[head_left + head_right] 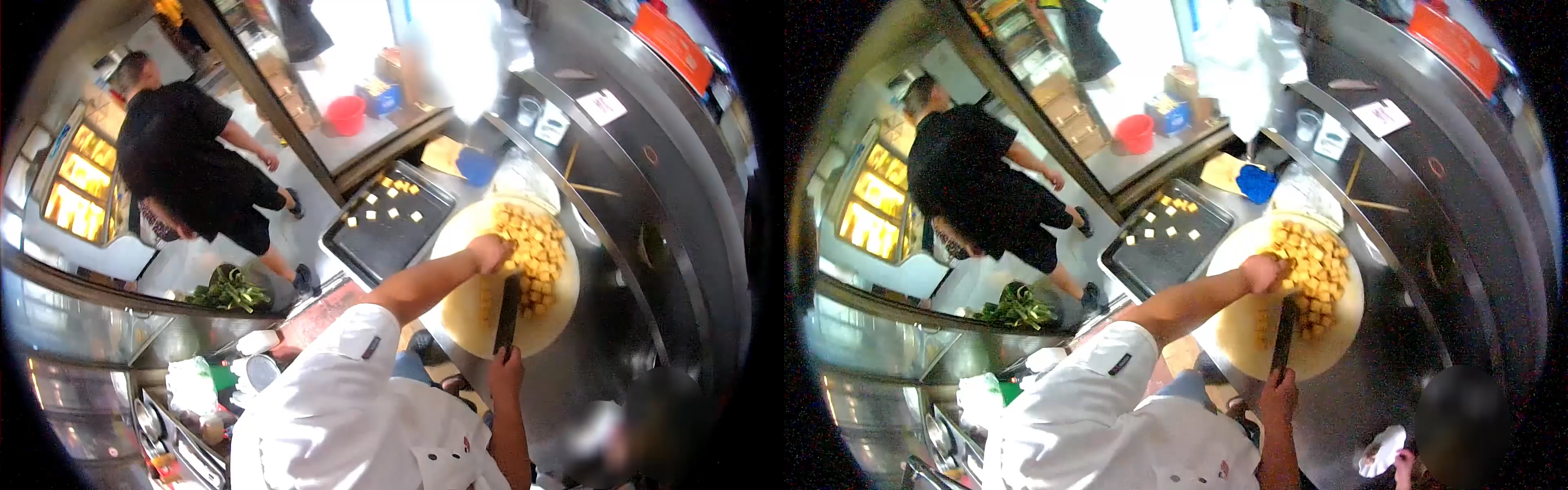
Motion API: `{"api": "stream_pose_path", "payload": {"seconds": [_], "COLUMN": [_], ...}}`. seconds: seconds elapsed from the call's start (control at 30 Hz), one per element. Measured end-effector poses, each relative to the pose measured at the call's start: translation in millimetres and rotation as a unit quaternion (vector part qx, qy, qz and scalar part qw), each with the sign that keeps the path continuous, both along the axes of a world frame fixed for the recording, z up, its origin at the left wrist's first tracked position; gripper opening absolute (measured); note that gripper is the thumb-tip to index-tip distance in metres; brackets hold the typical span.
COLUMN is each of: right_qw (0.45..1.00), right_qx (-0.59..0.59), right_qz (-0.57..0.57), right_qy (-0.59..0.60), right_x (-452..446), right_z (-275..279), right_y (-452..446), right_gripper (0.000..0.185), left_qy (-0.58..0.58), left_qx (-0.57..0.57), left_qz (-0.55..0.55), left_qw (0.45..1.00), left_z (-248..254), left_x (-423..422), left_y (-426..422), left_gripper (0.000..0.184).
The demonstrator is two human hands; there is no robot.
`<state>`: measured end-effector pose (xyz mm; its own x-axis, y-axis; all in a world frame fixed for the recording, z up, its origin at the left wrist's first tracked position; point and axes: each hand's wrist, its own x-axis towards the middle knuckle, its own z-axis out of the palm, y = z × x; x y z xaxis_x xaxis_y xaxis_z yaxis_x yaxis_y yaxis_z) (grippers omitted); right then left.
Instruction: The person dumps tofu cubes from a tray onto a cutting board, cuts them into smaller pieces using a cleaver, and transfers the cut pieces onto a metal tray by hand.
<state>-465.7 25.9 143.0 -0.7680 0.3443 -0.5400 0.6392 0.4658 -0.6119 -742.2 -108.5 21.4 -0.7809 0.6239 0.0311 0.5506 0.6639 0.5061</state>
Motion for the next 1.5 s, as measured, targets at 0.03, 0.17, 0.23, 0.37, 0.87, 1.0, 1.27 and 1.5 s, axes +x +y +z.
{"api": "stream_pose_path", "payload": {"seconds": [0.03, 0.17, 0.23, 0.37, 0.87, 1.0, 1.27, 1.5], "right_qw": [0.998, 0.995, 0.992, 0.987, 0.981, 0.977, 0.98, 0.981], "right_qx": [0.036, 0.048, 0.062, 0.101, 0.068, 0.067, 0.08, 0.068], "right_qz": [0.036, 0.067, 0.084, 0.106, 0.153, 0.151, 0.132, 0.143], "right_qy": [0.034, 0.055, 0.073, 0.063, 0.098, 0.136, 0.127, 0.11], "right_x": [0.5, -9.9, -15.8, -31.2, -36.8, -34.1, -29.8, -29.9], "right_z": [-20.7, -32.9, -42.9, -58.0, -67.1, -70.5, -74.2, -59.8], "right_y": [6.6, 14.6, 16.7, 16.0, 3.7, 3.4, -4.8, -6.1], "right_gripper": [0.034, 0.035, 0.033, 0.036, 0.03, 0.028, 0.024, 0.029], "left_qy": [0.011, -0.059, -0.16, -0.257, -0.013, -0.061, 0.089, 0.024], "left_qx": [0.017, 0.033, 0.185, 0.225, 0.18, 0.164, 0.139, 0.067], "left_qz": [0.026, 0.019, -0.002, -0.015, -0.049, -0.021, -0.096, -0.083], "left_qw": [0.999, 0.998, 0.97, 0.94, 0.982, 0.984, 0.982, 0.994], "left_z": [3.9, -10.7, -64.8, -51.1, -18.4, -18.8, -9.7, 15.3], "left_x": [2.3, 10.7, 1.1, 11.9, 46.5, 53.9, 67.9, 79.9], "left_y": [-2.0, -18.9, -27.9, -52.4, -67.0, -66.9, -71.1, -70.2], "left_gripper": [0.05, 0.053, 0.049, 0.053, 0.046, 0.047, 0.068, 0.106]}}
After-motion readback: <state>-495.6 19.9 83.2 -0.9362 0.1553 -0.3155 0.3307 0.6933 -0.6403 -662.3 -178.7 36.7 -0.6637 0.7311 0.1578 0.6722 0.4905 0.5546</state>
